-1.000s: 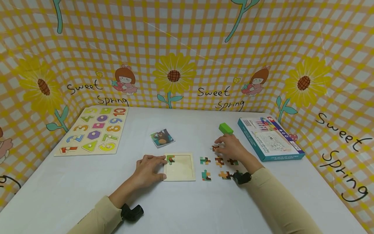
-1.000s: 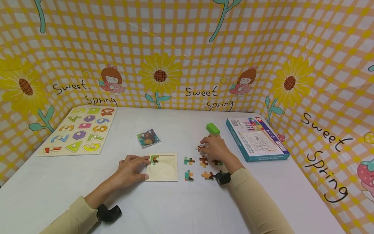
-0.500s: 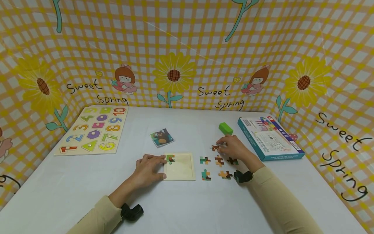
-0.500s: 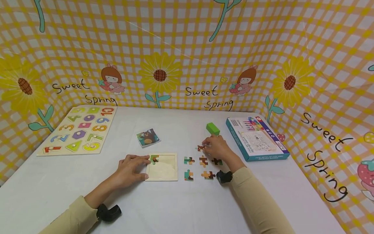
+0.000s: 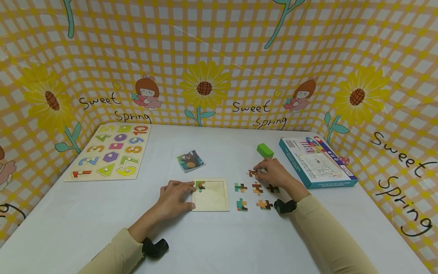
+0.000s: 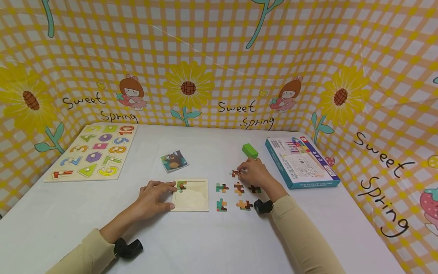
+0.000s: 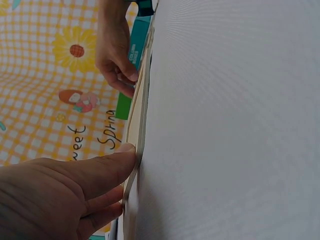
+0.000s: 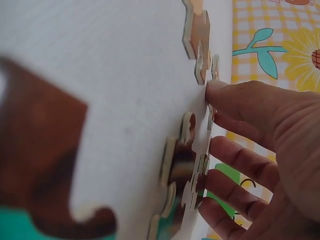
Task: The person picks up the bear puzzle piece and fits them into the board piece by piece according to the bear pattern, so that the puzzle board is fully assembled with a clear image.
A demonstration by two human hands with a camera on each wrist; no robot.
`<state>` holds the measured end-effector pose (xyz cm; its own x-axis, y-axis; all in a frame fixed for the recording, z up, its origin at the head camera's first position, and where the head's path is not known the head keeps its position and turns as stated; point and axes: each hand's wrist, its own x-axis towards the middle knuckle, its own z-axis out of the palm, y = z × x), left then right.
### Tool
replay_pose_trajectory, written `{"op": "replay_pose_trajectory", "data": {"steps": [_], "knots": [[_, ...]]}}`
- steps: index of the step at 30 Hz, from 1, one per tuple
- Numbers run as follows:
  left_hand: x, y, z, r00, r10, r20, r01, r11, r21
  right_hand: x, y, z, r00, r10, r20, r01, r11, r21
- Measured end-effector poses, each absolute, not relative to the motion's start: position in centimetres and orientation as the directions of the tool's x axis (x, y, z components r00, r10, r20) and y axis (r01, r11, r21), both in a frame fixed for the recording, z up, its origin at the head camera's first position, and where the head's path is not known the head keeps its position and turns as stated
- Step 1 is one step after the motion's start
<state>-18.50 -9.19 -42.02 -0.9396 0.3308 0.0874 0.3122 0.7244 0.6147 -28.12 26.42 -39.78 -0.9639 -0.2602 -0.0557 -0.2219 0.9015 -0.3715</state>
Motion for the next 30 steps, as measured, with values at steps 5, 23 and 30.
{"op": "replay_pose_trajectory", "data": {"steps": [5,23,30], "knots": [[-18.53,-9.15,-42.0,-0.941,0.327,0.084,0.308,0.73,0.61,-28.06,26.45,-39.66,-0.962,-0.267,-0.055,-0.229,0.902,-0.366],[-18.55,-9.14,-41.91,-0.944,0.321,0.078,0.3,0.733,0.61,-27.74,26.39,-39.41,-0.952,-0.306,-0.015,-0.286,0.904,-0.317],[-18.43,-9.11,-41.89,-0.945,0.318,0.081,0.299,0.73,0.614,-27.19,25.65,-38.89,-0.95,-0.311,0.01,-0.295,0.888,-0.353]]}}
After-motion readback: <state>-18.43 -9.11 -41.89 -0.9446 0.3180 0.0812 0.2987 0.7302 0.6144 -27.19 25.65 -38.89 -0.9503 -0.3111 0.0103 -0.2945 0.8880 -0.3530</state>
